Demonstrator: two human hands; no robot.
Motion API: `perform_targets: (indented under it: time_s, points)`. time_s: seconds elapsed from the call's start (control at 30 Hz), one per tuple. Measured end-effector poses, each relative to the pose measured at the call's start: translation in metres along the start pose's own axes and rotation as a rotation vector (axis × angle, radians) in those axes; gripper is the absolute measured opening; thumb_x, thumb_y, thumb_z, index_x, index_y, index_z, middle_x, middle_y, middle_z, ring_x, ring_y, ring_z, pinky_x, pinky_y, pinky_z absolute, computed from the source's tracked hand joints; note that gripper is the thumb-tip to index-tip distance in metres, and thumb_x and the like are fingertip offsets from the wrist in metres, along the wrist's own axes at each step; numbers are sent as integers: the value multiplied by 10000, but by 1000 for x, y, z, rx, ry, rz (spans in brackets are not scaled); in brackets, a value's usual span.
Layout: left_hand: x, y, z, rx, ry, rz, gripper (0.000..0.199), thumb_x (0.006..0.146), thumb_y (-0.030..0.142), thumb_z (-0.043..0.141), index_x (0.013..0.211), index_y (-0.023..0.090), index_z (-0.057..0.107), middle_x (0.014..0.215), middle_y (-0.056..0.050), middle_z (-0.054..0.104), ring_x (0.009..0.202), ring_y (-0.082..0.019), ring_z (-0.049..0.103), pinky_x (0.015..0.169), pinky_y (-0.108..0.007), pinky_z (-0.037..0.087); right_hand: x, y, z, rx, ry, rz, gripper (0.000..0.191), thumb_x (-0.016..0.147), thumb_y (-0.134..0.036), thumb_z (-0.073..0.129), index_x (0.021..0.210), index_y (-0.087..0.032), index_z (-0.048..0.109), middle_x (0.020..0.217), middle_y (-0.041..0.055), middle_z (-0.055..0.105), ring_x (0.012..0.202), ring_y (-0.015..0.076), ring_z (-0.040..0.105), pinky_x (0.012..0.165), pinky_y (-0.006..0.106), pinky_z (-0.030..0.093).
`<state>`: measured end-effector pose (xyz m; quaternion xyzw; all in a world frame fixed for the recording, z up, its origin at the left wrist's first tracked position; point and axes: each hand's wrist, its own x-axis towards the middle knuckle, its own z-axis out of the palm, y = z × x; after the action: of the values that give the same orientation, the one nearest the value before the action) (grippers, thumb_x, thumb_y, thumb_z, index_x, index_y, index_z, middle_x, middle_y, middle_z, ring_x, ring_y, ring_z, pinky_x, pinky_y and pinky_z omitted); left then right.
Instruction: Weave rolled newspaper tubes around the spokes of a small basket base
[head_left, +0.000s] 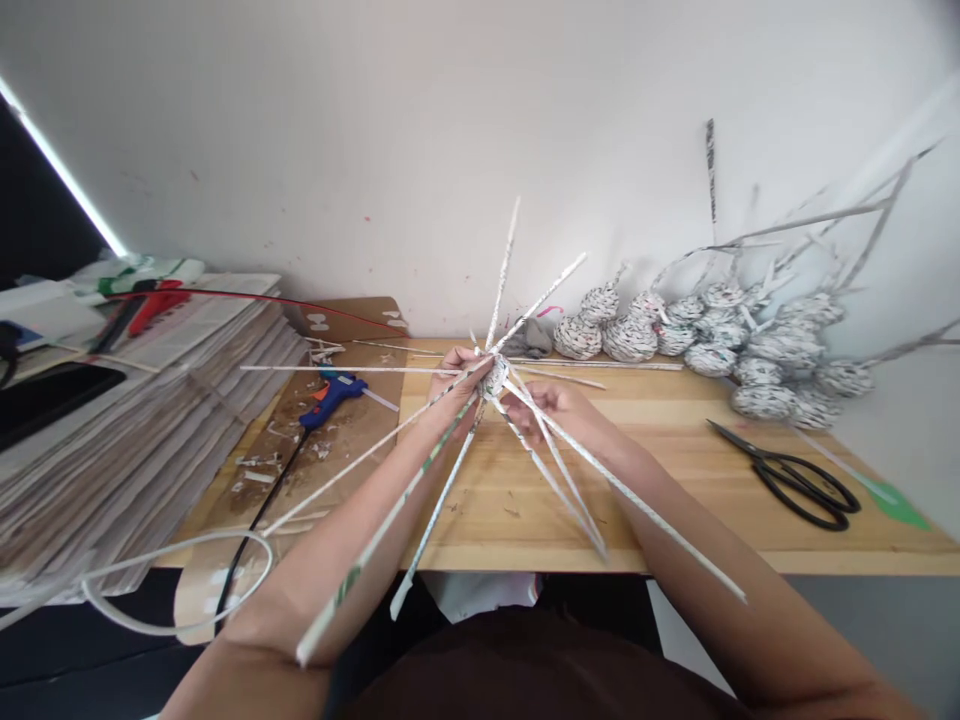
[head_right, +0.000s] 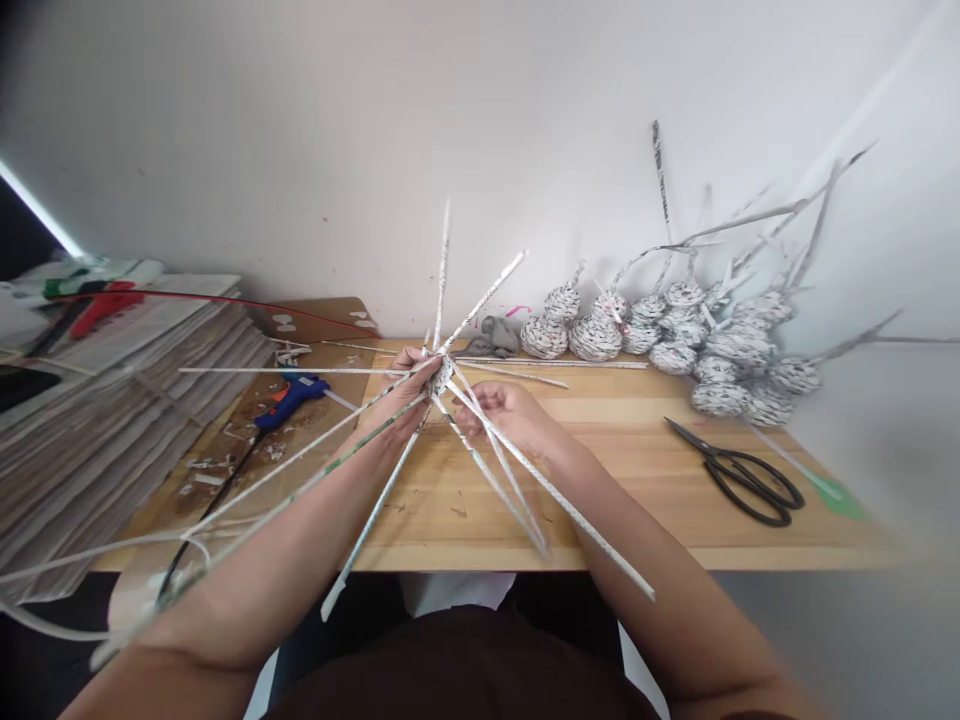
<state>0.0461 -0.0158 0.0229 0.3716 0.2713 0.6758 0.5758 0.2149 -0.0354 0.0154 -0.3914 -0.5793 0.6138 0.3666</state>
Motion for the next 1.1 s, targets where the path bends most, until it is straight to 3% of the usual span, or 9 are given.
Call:
perform_targets:
  time_s: [0.1,0.2,0.37,0.47,0.57,0.77,0.87,1.0,1.1]
  points:
    - [-3,7,3,10,-22,80,383,576,299,865,702,204,516,661,21,670,645,-131,655,617,-242,488,-2,2,7,45,-238,25,557,588,-490,850,1010,-168,683,838,54,705,630,156,670,454,199,473]
    - [-3,13,3,100,20,194,332,633,312,834,728,204,535,678,19,668,638,-126,645,631,-256,493,-10,-2,12,105,-447,20,586,718,-624,708,1065,-154,665,871,77,705,732,184,705,517,205,503]
    - [0,4,-2,134,218,248,334,637,315,826,724,195,526,679,35,634,610,-88,582,605,-230,457,-19,-4,20,121,-551,54,435,865,-490,631,1185,-198,592,1079,101,681,859,187,717,629,227,544]
    - [2,-11,-8,91,283,167,323,635,283,827,734,193,533,672,48,617,614,-80,565,595,-221,447,-17,2,26,60,-515,52,333,870,-425,636,1093,-179,610,1046,91,682,830,168,717,602,207,538]
    - [3,-21,-12,16,286,83,347,602,263,846,729,190,531,697,45,637,635,-85,581,586,-219,446,-14,8,30,59,-389,56,227,833,-338,664,955,-167,579,1009,76,693,745,147,718,521,176,504]
    - [-2,-23,-9,-34,278,-94,366,595,226,853,724,180,513,665,48,655,618,-89,604,566,-211,435,-13,0,23,491,-407,165,313,707,-177,674,858,-225,405,948,30,731,570,144,689,349,143,311]
    - [-7,-26,-4,-46,299,-143,407,556,233,874,701,189,497,627,35,647,555,-96,586,504,-207,428,-10,-2,15,527,-332,167,292,677,-127,645,820,-221,408,845,-1,727,526,123,661,338,140,265]
    - [-12,-36,-2,-43,313,-123,385,552,221,871,690,197,513,635,23,641,568,-115,597,516,-220,454,-3,5,11,299,-72,188,197,648,-136,586,828,-196,530,786,24,716,522,140,661,331,155,282]
    - [-14,-43,-4,3,286,-96,360,563,234,862,682,194,525,635,26,628,577,-128,602,533,-239,457,-1,6,16,252,143,94,265,652,-168,584,911,-201,628,900,48,727,585,140,658,378,179,376]
